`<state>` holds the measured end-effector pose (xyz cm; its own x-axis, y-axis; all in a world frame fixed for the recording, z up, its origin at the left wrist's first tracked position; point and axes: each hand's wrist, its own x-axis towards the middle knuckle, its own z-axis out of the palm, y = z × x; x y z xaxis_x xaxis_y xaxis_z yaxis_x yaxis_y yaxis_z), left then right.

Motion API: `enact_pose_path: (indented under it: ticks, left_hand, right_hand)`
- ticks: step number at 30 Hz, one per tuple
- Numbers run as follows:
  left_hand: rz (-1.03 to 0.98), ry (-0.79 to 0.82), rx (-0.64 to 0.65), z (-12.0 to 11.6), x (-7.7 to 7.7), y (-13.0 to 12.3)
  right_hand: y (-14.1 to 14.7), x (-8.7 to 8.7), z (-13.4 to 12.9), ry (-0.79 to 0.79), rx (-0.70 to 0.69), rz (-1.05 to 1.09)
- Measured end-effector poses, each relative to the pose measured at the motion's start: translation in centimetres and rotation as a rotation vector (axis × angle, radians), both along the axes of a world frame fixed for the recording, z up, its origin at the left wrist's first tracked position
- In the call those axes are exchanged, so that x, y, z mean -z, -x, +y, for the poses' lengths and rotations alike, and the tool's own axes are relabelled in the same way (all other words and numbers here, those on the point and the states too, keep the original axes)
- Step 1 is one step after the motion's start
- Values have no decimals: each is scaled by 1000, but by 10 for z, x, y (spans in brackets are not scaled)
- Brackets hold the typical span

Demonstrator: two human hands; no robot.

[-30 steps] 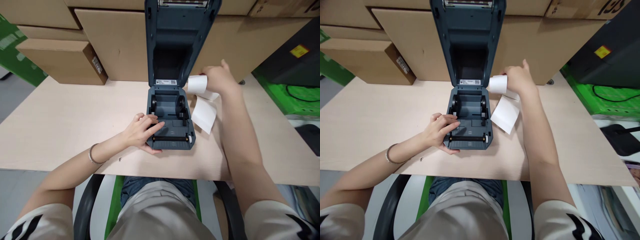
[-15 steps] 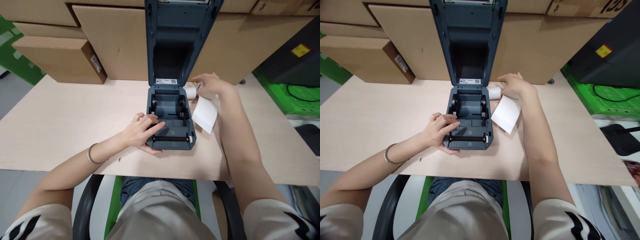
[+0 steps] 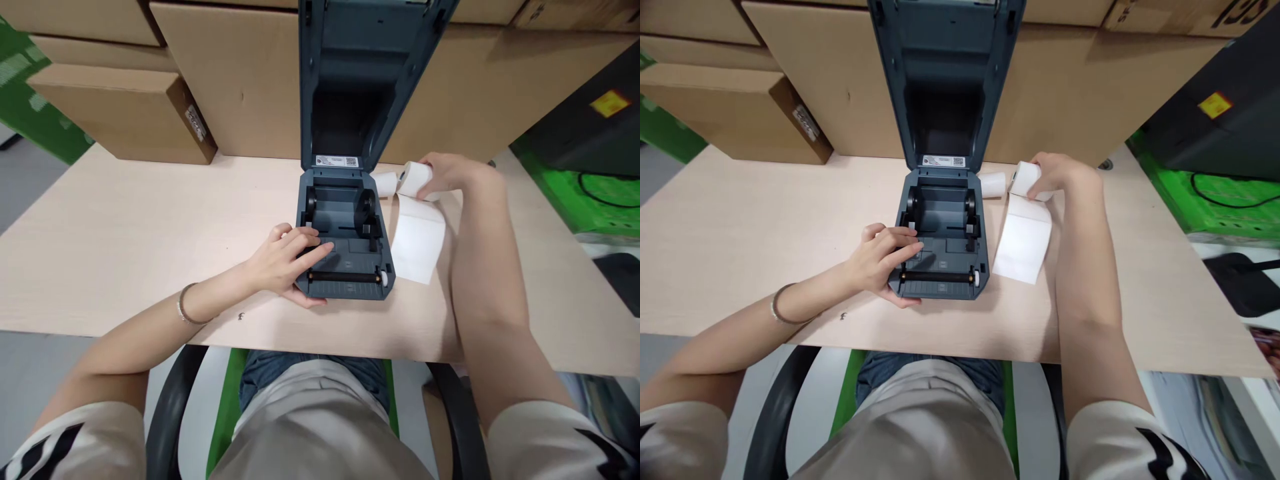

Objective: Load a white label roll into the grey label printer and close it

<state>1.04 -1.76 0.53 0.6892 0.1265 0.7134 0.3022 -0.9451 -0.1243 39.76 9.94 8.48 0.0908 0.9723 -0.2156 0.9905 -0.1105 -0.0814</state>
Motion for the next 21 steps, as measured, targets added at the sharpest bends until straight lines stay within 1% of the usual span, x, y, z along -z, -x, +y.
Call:
enact_pose_path:
  ticks: [2,5,9,11,13,15,17,19,21]
  left_hand:
    - [-2,-10,-4,0,0,0]
    - [-1,-8,-5,0,0,-1]
    - [-16,-47,-32,-1,0,-3]
    - [-29,-74,-41,-1,-1,-4]
    - [-33,-100,-49,-1,-2,-5]
    - [-29,-122,-59,-1,-3,-6]
    - [-30,-139,-65,-1,-3,-5]
    - [-35,-142,-70,-1,-3,-5]
    - [-30,-139,-70,-1,-3,-4]
  right_hand:
    - [1,-9,-4,42,-6,10]
    - [1,-33,-18,20,-30,15]
    - [-12,-67,-47,-150,-63,12]
    - [-21,-80,-63,-251,-137,30]
    - [-22,-88,-78,-323,-258,88]
    - [-9,-93,-89,-345,-395,178]
    - [18,-95,-96,-309,-498,274]
    - [50,-93,-97,-264,-562,355]
    - [80,-85,-95,-220,-615,389]
